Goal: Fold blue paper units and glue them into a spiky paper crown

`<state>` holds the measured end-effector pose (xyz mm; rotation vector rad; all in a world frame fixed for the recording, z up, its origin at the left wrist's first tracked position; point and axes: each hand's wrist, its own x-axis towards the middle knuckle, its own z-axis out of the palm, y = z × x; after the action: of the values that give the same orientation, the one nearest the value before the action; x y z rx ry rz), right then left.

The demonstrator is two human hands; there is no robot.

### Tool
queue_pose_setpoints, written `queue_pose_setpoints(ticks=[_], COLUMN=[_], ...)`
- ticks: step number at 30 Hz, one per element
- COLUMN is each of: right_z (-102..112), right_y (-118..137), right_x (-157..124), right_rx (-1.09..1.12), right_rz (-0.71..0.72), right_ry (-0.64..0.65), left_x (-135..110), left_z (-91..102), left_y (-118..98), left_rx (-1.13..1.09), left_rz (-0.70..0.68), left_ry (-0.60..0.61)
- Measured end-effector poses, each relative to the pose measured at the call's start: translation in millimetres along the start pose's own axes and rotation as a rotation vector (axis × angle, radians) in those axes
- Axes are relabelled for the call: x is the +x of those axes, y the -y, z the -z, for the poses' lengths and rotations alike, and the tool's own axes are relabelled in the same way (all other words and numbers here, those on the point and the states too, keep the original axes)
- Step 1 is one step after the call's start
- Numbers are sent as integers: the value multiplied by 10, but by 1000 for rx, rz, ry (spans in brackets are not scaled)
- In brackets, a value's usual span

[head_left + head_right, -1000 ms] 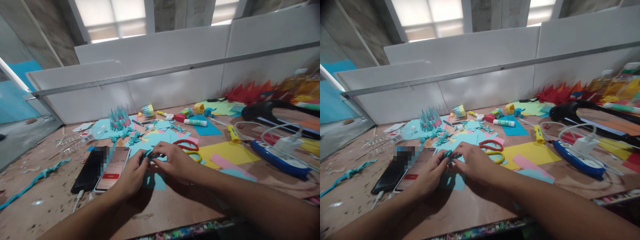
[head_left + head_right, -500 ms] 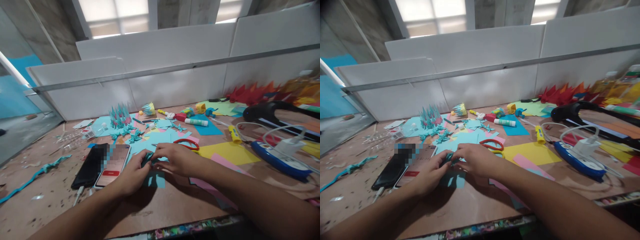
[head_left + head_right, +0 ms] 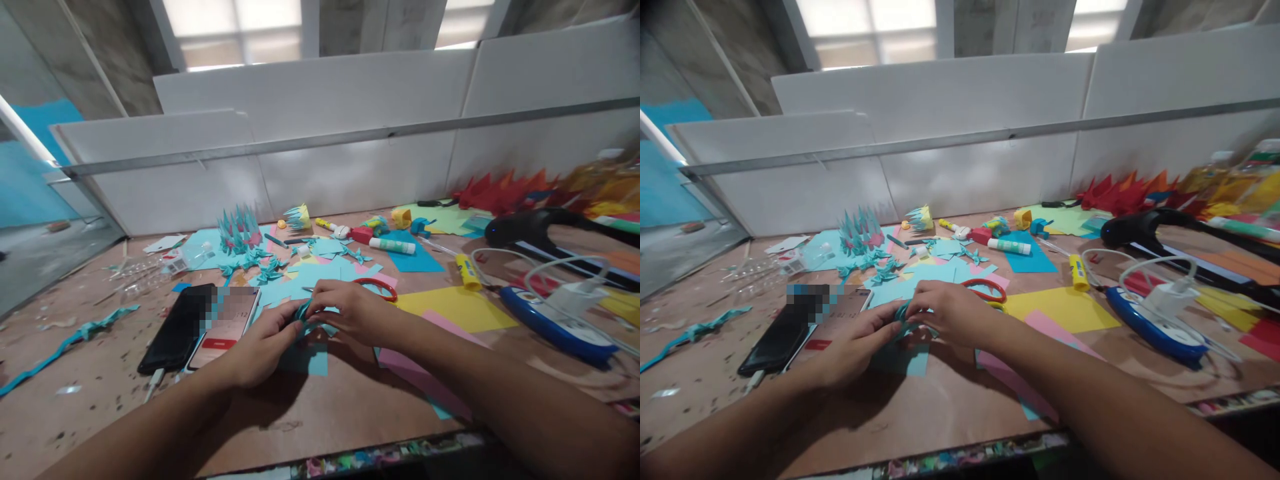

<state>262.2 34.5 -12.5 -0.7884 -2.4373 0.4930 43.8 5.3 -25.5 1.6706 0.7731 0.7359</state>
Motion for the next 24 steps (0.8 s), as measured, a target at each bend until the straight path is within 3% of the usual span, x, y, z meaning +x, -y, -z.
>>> queue_pose_setpoints(ticks=[6,16,20,24], right_z=[-17,19,14,7], right_y=[75,16,-35,-28], right_x=[11,-15,-21,-6], right_rx=[-51,-12,-18,-119], right_rz=[-137,48,105,188], right_ry=[-121,-68,-76,-117], left_x=[34,39,39,23], left_z=[-59,-15,-20,-18], left_y=[1,18,12,-12], left_rx=[-184,-350,-468,-441], left_rz=[-60,89,130,115], left_ry=[-85,-98,-44,12])
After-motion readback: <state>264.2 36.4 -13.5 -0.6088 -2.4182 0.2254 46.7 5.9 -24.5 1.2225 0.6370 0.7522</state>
